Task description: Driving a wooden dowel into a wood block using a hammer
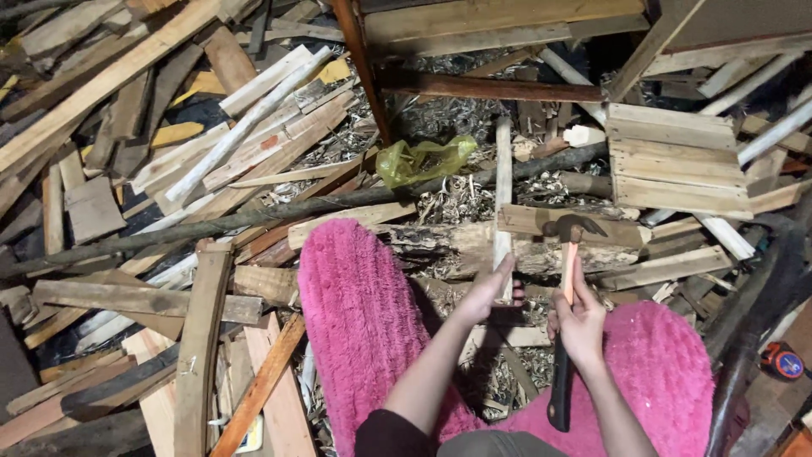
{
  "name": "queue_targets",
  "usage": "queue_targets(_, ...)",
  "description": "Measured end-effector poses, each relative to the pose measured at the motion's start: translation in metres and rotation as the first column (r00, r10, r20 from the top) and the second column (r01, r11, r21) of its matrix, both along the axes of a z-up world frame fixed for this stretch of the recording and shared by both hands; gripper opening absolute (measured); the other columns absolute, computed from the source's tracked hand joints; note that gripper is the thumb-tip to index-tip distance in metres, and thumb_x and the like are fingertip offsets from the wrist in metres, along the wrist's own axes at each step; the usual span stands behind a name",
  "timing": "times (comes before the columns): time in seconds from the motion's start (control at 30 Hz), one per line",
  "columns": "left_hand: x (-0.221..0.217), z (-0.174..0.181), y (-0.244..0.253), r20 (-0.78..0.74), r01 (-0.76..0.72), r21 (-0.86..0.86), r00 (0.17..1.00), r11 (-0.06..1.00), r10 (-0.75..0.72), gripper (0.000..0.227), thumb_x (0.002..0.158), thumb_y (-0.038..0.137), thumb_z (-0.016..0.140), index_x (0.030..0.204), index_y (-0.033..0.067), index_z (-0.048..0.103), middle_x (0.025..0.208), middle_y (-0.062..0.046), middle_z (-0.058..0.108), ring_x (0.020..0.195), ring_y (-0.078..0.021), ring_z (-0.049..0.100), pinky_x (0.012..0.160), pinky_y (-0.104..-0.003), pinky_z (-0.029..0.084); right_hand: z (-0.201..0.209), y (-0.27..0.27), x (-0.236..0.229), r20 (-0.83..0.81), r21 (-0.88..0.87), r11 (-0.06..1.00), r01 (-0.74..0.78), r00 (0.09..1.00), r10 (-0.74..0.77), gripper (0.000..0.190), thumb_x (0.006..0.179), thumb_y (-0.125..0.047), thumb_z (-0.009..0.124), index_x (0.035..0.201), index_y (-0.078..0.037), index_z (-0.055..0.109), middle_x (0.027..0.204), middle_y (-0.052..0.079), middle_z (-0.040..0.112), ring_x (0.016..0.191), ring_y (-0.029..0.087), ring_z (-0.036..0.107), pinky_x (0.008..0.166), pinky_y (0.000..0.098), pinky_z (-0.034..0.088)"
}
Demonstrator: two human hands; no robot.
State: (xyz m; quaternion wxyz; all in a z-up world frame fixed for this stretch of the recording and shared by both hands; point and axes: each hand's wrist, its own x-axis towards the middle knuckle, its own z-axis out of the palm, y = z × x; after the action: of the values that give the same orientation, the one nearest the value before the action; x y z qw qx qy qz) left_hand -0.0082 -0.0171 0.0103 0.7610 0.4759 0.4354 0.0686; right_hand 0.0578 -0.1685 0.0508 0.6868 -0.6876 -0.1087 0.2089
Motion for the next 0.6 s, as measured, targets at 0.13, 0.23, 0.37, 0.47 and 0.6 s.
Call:
queue_targets(0.13,0.017,-0.065,-0.010,0.177,-0.078,-0.288,0.975,0.955,0.133,0.064,0.098,0.067,0.064,0.112,0.0054,0.053,0.085,-0.009,0.062,0.064,-0.0172,0.066,0.052,-0.031,0.061,-0.002,-0.002,-0.004,0.047,-0.038,0.998,-0.047,0.998,0.049,0.069,0.095,0.009,0.051,0.155,-0.021,0.043,0.068,0.017,0.058,0.035,0.017,0.049,0.025,0.0300,0.047)
queue_targets(0.23,0.020,-0.073,-0.016,0.158,-0.087,-0.290,0.978,0.953,0.137,0.065,0.095,0.071,0.061,0.107,0.0072,0.054,0.076,0.000,0.055,0.056,-0.0077,0.056,0.044,-0.019,0.054,0.012,-0.002,-0.010,0.041,-0.014,0.999,-0.049,0.998,0.049,0.068,0.094,0.009,0.051,0.155,-0.020,0.042,0.065,0.017,0.057,0.033,0.019,0.049,0.024,0.0300,0.046)
queue_targets(0.37,0.020,-0.067,-0.011,0.147,-0.111,-0.307,0.976,0.945,0.162,0.064,0.096,0.070,0.061,0.104,0.0072,0.052,0.071,0.000,0.054,0.050,-0.0075,0.053,0.038,-0.020,0.050,0.021,0.009,-0.003,0.081,-0.051,0.993,-0.106,0.991,0.110,0.068,0.092,0.010,0.054,0.153,-0.017,0.046,0.066,0.020,0.060,0.031,0.020,0.052,0.022,0.0306,0.046)
queue_targets(0.47,0.023,-0.075,-0.012,0.155,-0.124,-0.340,0.970,0.932,0.186,0.060,0.096,0.068,0.062,0.100,0.0086,0.052,0.067,0.000,0.052,0.047,-0.0087,0.052,0.036,-0.021,0.048,0.049,0.021,0.000,0.132,-0.153,0.974,-0.167,0.973,0.188,0.064,0.094,0.009,0.055,0.152,-0.014,0.047,0.067,0.022,0.062,0.035,0.020,0.055,0.029,0.0294,0.051)
queue_targets(0.6,0.021,-0.064,-0.014,0.167,-0.135,-0.346,0.965,0.928,0.202,0.061,0.097,0.068,0.061,0.100,0.0077,0.051,0.066,0.000,0.051,0.046,-0.0076,0.051,0.035,-0.020,0.047,0.077,0.040,0.007,0.119,-0.183,0.961,-0.209,0.965,0.233,0.063,0.093,0.009,0.055,0.151,-0.015,0.049,0.063,0.024,0.060,0.033,0.024,0.054,0.027,0.0319,0.049)
